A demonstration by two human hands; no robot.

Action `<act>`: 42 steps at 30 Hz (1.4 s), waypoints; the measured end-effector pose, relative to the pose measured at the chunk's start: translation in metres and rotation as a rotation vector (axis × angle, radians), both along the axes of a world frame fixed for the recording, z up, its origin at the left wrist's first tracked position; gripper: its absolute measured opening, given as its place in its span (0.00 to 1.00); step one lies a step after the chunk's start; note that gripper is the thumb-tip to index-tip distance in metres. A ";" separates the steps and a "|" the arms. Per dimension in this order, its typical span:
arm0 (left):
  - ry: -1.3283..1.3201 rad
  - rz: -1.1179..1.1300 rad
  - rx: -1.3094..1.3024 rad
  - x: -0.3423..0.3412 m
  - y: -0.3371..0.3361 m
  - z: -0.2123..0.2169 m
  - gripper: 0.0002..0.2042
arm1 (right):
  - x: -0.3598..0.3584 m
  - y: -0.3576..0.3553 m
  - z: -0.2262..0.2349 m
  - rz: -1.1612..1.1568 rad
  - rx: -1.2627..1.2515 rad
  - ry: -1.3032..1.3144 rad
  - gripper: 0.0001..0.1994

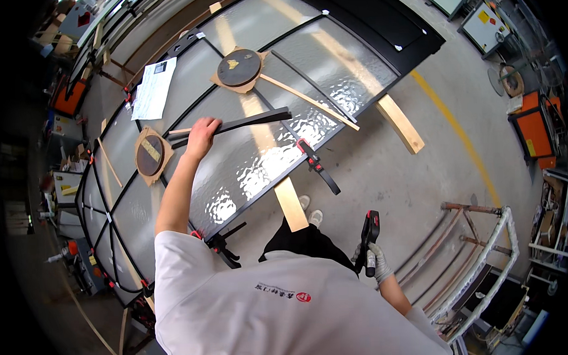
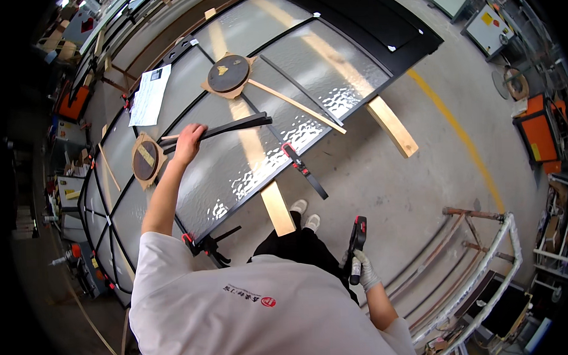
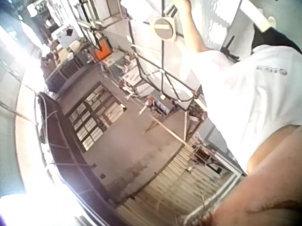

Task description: The person works on a large glass door frame laid on a workbench, using clamps to secure the frame and glass. They handle circular wooden pieces and a document, moving around the workshop to retrieve items and adjust the clamps on the frame.

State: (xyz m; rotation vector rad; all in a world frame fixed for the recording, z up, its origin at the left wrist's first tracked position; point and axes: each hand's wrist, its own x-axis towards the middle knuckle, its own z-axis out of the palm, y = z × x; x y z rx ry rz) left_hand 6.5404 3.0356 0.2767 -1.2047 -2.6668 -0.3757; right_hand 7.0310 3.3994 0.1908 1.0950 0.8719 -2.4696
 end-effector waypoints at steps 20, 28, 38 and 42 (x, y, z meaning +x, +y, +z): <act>-0.197 -0.472 -0.079 -0.080 0.283 -0.060 0.23 | 0.009 -0.033 0.011 -0.360 0.049 -0.173 0.17; -0.112 -0.549 -0.204 -0.099 0.300 -0.067 0.13 | -0.016 -0.019 0.011 -0.303 0.130 -0.092 0.17; -0.088 -0.409 0.014 -0.071 0.316 -0.005 0.11 | -0.004 -0.002 0.004 -0.419 -0.037 -0.018 0.17; 0.019 -0.489 0.012 -0.026 0.332 0.043 0.11 | 0.008 0.013 -0.008 -0.343 -0.090 0.009 0.17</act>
